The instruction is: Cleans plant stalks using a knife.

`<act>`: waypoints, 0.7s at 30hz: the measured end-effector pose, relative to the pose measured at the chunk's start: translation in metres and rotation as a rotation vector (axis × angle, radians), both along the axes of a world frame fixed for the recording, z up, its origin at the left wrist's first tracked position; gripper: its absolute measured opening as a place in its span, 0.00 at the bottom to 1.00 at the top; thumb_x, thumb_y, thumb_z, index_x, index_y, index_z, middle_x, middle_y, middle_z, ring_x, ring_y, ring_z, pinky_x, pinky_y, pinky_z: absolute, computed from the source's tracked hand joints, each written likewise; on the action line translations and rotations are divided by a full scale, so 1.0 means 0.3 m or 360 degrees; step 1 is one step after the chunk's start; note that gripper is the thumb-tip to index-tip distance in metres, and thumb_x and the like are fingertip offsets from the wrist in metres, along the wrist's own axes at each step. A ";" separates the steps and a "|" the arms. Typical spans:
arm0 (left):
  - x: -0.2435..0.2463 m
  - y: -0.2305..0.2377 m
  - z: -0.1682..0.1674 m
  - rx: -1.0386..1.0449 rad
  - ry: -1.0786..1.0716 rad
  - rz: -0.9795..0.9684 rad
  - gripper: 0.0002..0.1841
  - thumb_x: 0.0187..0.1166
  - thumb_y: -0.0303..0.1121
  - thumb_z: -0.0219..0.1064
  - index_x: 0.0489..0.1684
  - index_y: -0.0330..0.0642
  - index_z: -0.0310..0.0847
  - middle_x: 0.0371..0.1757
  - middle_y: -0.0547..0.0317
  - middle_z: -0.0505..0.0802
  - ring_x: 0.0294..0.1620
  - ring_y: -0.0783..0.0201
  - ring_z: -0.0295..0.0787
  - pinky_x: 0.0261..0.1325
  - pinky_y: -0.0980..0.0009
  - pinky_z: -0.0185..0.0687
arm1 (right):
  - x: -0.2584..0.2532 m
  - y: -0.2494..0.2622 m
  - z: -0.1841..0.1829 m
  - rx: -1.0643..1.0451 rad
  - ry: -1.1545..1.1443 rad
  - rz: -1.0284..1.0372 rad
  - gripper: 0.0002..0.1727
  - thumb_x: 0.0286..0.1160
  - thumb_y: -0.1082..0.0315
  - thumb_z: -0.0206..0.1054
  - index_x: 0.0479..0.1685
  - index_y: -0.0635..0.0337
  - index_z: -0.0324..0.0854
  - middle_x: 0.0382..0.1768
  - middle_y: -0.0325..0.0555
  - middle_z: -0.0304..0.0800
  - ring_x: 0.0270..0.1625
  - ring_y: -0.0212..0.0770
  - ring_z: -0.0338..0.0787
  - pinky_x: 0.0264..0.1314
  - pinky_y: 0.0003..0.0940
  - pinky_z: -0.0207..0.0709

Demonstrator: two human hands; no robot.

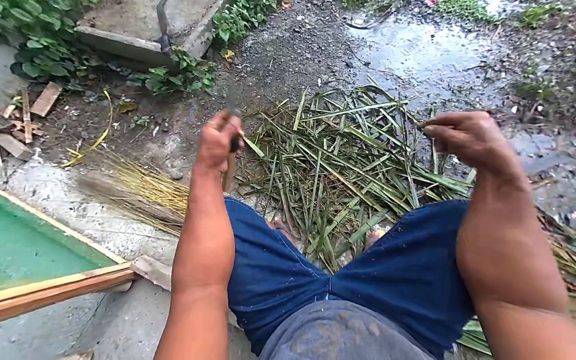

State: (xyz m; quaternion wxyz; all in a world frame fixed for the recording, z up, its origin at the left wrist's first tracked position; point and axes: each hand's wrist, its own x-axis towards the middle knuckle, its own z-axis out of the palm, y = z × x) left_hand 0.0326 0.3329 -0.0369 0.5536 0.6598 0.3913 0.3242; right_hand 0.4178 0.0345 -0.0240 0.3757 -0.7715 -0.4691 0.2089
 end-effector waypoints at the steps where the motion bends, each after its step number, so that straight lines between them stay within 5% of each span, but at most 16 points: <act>1: 0.040 -0.040 0.007 0.0081 0.0327 -0.0185 0.21 0.88 0.34 0.60 0.77 0.37 0.71 0.35 0.58 0.87 0.25 0.69 0.81 0.30 0.71 0.82 | -0.016 0.029 0.002 -0.0020 0.0025 0.0033 0.13 0.85 0.67 0.61 0.56 0.63 0.88 0.32 0.48 0.88 0.23 0.35 0.80 0.32 0.41 0.81; 4: 0.142 -0.107 -0.024 0.0330 0.0943 -0.0696 0.21 0.85 0.36 0.67 0.71 0.34 0.79 0.45 0.39 0.91 0.39 0.48 0.89 0.50 0.44 0.85 | -0.050 0.098 -0.006 -0.0004 0.0090 0.0093 0.11 0.84 0.67 0.62 0.52 0.63 0.88 0.32 0.46 0.87 0.23 0.33 0.79 0.31 0.38 0.80; 6: 0.188 -0.150 -0.046 0.0241 0.0881 -0.0811 0.18 0.85 0.35 0.67 0.69 0.36 0.79 0.40 0.45 0.90 0.32 0.55 0.84 0.41 0.54 0.83 | -0.076 0.129 -0.001 -0.0036 0.0124 0.0126 0.11 0.85 0.67 0.62 0.51 0.62 0.88 0.32 0.44 0.88 0.22 0.31 0.78 0.31 0.35 0.80; 9: 0.237 -0.216 -0.042 -0.0185 0.0346 -0.0737 0.15 0.85 0.29 0.64 0.66 0.36 0.75 0.33 0.56 0.90 0.23 0.70 0.84 0.26 0.74 0.80 | -0.112 0.173 -0.003 -0.0087 0.0131 0.0191 0.11 0.86 0.66 0.62 0.51 0.60 0.90 0.29 0.43 0.88 0.21 0.32 0.78 0.30 0.37 0.80; 16: 0.300 -0.259 -0.059 -0.0552 -0.0250 -0.0630 0.25 0.90 0.29 0.56 0.86 0.45 0.64 0.28 0.57 0.88 0.21 0.68 0.85 0.23 0.76 0.82 | -0.190 0.240 -0.031 -0.0027 0.0088 0.0558 0.11 0.85 0.67 0.62 0.48 0.59 0.90 0.27 0.40 0.87 0.20 0.30 0.78 0.29 0.34 0.79; 21: 0.251 -0.188 -0.032 -0.0519 -0.0529 -0.0443 0.19 0.91 0.32 0.52 0.78 0.46 0.69 0.26 0.65 0.85 0.20 0.70 0.83 0.23 0.75 0.84 | -0.179 0.230 -0.027 -0.0038 0.0087 0.0683 0.11 0.86 0.67 0.61 0.48 0.59 0.90 0.28 0.39 0.87 0.21 0.28 0.77 0.28 0.31 0.76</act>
